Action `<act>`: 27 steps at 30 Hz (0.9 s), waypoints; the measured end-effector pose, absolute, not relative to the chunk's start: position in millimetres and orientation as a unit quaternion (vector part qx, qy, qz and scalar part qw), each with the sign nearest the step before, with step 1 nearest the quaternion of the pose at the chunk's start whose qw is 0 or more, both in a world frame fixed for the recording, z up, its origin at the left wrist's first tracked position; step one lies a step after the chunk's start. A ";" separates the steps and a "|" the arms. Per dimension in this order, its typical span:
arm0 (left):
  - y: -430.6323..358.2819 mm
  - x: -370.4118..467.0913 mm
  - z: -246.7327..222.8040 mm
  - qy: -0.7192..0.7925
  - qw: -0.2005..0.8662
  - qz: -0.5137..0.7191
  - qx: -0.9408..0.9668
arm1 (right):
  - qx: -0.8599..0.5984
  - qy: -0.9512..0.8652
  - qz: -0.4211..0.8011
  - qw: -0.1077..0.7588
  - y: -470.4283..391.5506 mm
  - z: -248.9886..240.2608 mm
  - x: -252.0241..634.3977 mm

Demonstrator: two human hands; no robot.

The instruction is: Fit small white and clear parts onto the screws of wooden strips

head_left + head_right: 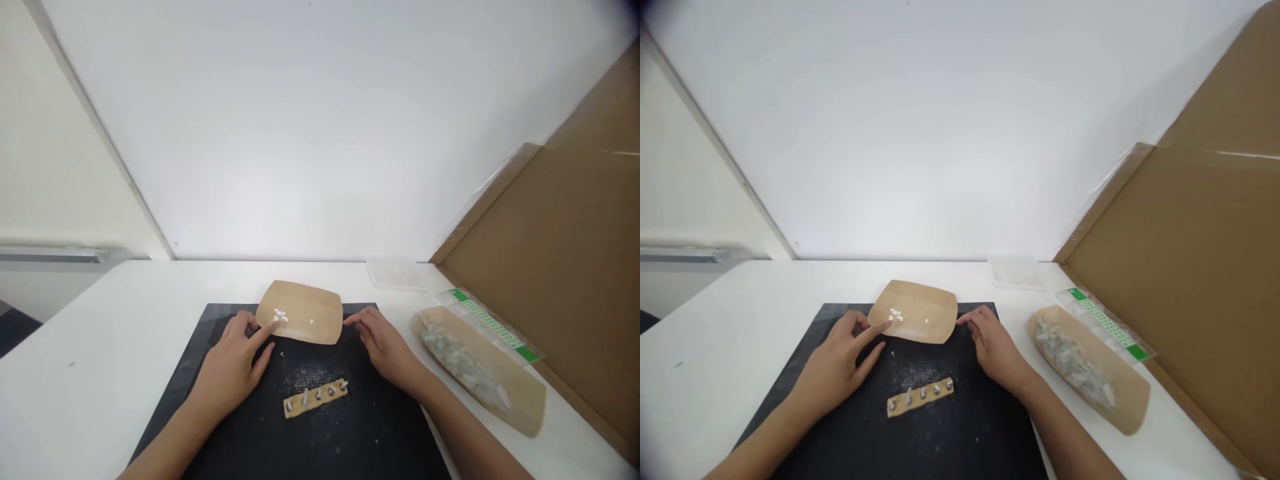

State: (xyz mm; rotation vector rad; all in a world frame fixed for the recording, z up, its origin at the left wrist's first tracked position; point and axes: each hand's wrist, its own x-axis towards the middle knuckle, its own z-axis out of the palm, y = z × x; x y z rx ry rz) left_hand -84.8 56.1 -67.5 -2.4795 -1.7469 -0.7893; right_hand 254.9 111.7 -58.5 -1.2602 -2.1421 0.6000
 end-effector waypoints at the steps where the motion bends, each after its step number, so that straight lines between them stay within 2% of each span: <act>1: 56.1 -83.7 -67.5 -0.559 0.008 -0.249 -0.791 | -0.474 -0.797 0.228 0.296 110.6 -56.5 254.2; 7: 55.8 -83.4 -63.5 -0.564 0.027 -0.238 -0.790 | -0.490 -0.764 0.255 0.333 109.2 -46.0 253.5; 16: 35.7 -89.6 -55.7 -0.491 -0.044 -0.210 -0.844 | -0.506 -0.711 0.301 0.386 102.9 -47.7 250.7; 27: 28.3 -91.8 -48.9 -0.421 -0.051 -0.259 -0.868 | -0.482 -0.682 0.326 0.443 92.4 -41.2 234.8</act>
